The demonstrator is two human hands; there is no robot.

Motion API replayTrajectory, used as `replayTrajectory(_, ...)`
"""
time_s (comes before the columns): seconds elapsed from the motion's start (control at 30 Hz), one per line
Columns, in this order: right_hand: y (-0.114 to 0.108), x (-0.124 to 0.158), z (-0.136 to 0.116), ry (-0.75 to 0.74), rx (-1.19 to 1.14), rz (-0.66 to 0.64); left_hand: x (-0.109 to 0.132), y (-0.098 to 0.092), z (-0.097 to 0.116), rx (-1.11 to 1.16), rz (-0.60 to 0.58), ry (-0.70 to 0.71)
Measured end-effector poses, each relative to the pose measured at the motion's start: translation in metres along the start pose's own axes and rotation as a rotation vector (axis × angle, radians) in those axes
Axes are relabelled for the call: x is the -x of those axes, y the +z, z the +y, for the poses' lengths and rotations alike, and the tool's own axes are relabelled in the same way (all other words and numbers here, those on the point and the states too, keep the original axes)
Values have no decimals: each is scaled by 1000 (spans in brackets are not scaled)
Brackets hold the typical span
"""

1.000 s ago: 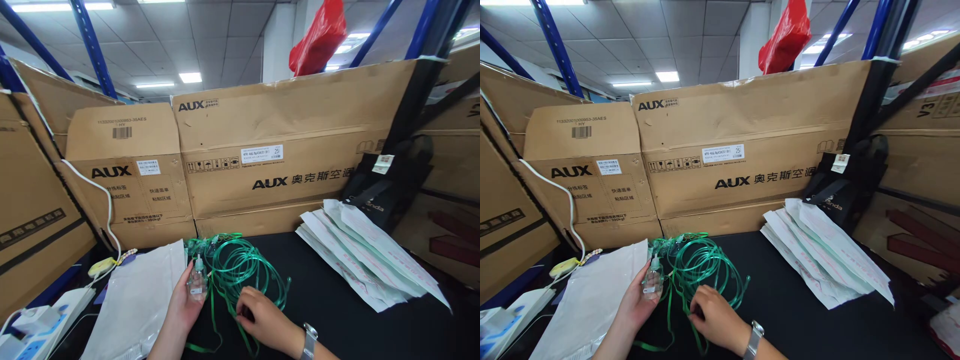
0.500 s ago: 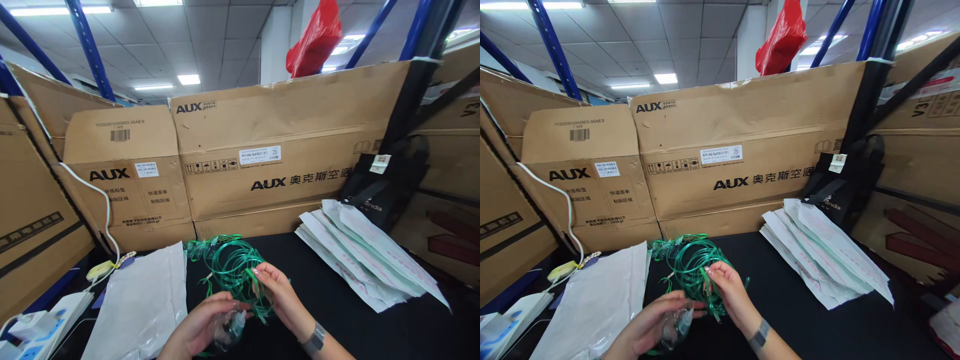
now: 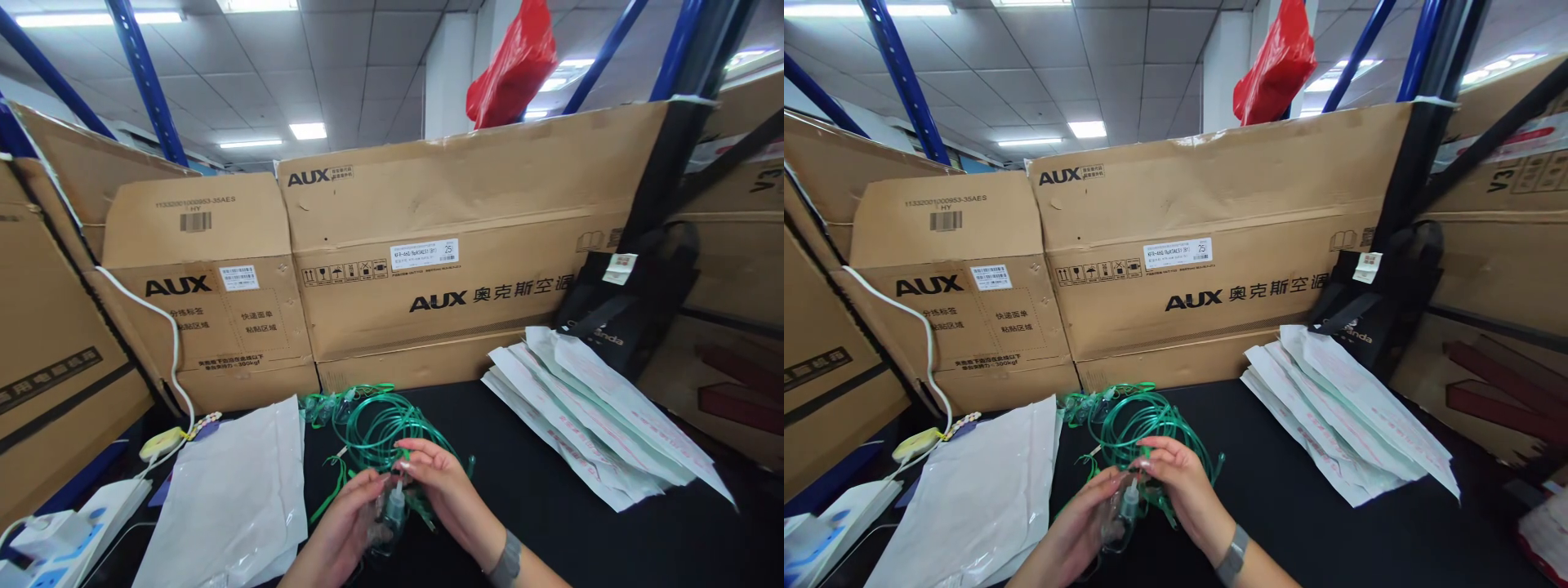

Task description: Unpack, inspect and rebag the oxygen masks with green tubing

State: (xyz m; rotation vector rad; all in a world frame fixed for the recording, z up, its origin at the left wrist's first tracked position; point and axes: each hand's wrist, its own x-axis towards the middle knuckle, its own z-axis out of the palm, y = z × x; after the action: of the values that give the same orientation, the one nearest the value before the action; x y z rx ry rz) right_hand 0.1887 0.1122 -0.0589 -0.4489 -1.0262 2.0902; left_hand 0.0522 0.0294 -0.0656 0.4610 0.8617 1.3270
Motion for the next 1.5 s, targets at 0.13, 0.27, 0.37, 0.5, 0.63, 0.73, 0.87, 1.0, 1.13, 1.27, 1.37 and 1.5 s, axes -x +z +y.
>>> replayTrajectory(0.13,-11,-6,-16,14,-257,39,1,5,4,-98,43,-27)
replayTrajectory(0.27,-24,-11,-40,-72,-360,127,1,10,1,-116,78,-60)
replayTrajectory(0.37,-32,-12,-54,-166,-379,187,-1,9,2,-115,131,-50)
replayTrajectory(0.5,-39,-12,-63,-220,-392,217,-3,2,7,-106,180,3)
replayTrajectory(0.63,-47,-13,-67,-256,-398,235,-4,-1,12,-102,215,44)
replayTrajectory(0.73,-53,-14,-70,-284,-393,239,-2,-1,14,-105,223,60)
replayTrajectory(0.87,-59,-14,-77,-282,-390,246,-2,-1,13,-111,232,79)
replayTrajectory(1.0,-63,-11,-86,-387,-282,282,-3,-1,12,-115,231,67)
replayTrajectory(1.13,-62,-11,-89,-413,-260,297,-5,-1,11,-99,174,136)
replayTrajectory(1.27,-53,-11,-84,-387,-244,262,-1,0,10,-83,-6,240)
replayTrajectory(1.37,-41,-9,-73,-311,-128,177,2,2,9,-78,-107,222)
replayTrajectory(1.5,-20,-3,-44,-51,199,-28,1,4,5,-41,-141,189)
